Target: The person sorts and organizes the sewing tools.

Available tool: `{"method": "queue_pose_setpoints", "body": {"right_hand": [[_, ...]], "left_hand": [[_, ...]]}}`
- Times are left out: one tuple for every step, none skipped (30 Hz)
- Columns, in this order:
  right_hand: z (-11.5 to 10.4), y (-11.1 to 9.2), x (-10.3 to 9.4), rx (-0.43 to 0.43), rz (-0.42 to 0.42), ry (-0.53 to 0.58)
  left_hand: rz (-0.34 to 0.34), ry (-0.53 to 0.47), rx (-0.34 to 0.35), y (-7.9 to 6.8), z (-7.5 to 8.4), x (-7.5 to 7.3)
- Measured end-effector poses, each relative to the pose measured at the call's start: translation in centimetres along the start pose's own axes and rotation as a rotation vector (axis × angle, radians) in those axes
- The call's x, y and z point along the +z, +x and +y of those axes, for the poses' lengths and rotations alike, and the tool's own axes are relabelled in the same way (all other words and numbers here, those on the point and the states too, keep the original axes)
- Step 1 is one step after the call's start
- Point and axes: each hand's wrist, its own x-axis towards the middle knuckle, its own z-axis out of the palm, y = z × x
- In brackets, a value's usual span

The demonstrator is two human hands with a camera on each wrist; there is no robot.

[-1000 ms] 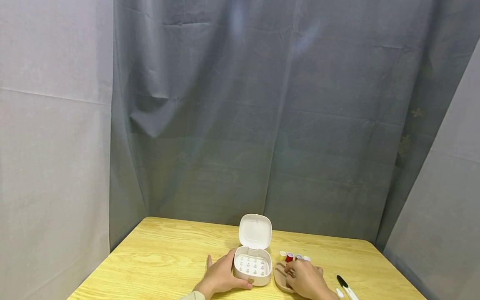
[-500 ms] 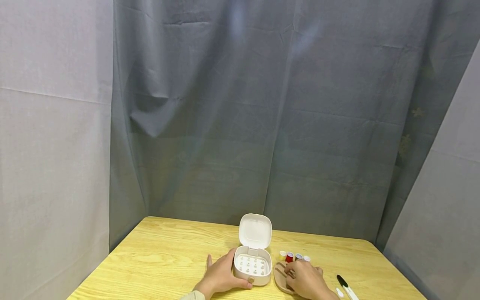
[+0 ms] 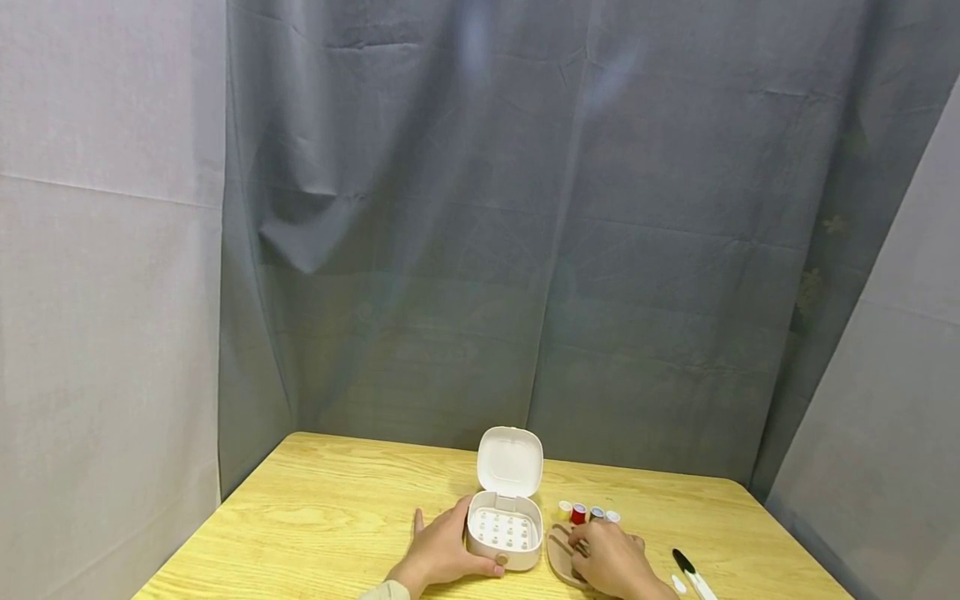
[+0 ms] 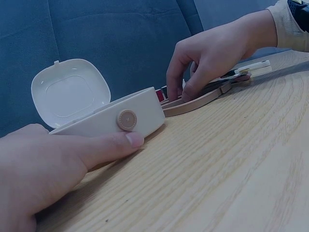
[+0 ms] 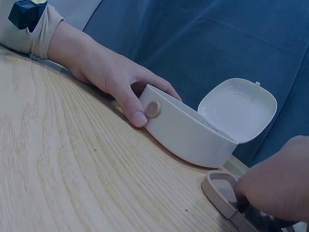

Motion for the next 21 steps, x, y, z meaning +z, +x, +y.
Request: {"method": "queue_pose_setpoints", "body": {"right_hand": [[-0.02,0.01,0.0,0.001,0.001,-0.001],[-0.02,0.03,0.01,0.001,0.002,-0.002],[-0.01,0.04,0.04,0.002,0.003,-0.003],[0.01,0.05,0.06,0.001,0.005,-0.004],[0.03,0.07,0.1,0.002,0.006,-0.005],[0.05,0.08,0.12,0.002,0.006,-0.006],[0.06,0.08,0.12,0.003,0.004,-0.007],[0.08,0.09,0.13,0.002,0.003,-0.007],[0.09,0.1,0.13,0.001,0.001,-0.007],[0.12,0.12,0.15,-0.001,-0.002,-0.007],[0.16,0.15,0.19,0.0,-0.004,-0.006],[0.18,0.16,0.2,-0.002,-0.005,-0.006],[0.2,0.18,0.2,-0.004,-0.007,-0.007],[0.22,0.18,0.21,-0.006,-0.007,-0.007],[0.24,0.2,0.22,-0.007,-0.007,-0.008],[0.26,0.2,0.23,-0.008,-0.007,-0.008],[0.27,0.19,0.22,-0.01,-0.007,-0.007],[0.27,0.18,0.2,-0.011,-0.007,-0.007],[0.27,0.16,0.18,-0.011,-0.007,-0.005],[0.26,0.15,0.17,-0.012,-0.008,-0.003],[0.26,0.15,0.16,-0.013,-0.008,-0.002]], "left_hand": [[0.0,0.001,-0.001,0.01,-0.01,0.0],[0.0,0.002,-0.003,0.01,-0.02,0.01],[-0.001,0.005,-0.004,0.02,-0.03,0.02],[-0.001,0.007,-0.005,0.03,-0.05,0.04],[-0.001,0.008,-0.006,0.04,-0.07,0.05],[-0.002,0.008,-0.006,0.05,-0.09,0.06],[-0.002,0.007,-0.007,0.06,-0.1,0.07],[-0.003,0.006,-0.007,0.07,-0.12,0.09],[-0.003,0.007,-0.007,0.07,-0.13,0.09],[-0.003,0.006,-0.007,0.07,-0.14,0.1],[-0.004,0.006,-0.006,0.07,-0.15,0.11],[-0.004,0.006,-0.006,0.07,-0.15,0.13],[-0.003,0.007,-0.006,0.07,-0.16,0.13],[-0.002,0.009,-0.005,0.08,-0.17,0.14],[-0.001,0.01,-0.005,0.07,-0.17,0.15],[-0.001,0.011,-0.005,0.08,-0.18,0.16],[-0.001,0.012,-0.006,0.08,-0.19,0.17],[-0.001,0.013,-0.006,0.08,-0.19,0.16],[-0.002,0.014,-0.007,0.09,-0.19,0.16],[-0.003,0.014,-0.007,0.09,-0.19,0.15],[-0.004,0.014,-0.008,0.09,-0.19,0.15]]}}
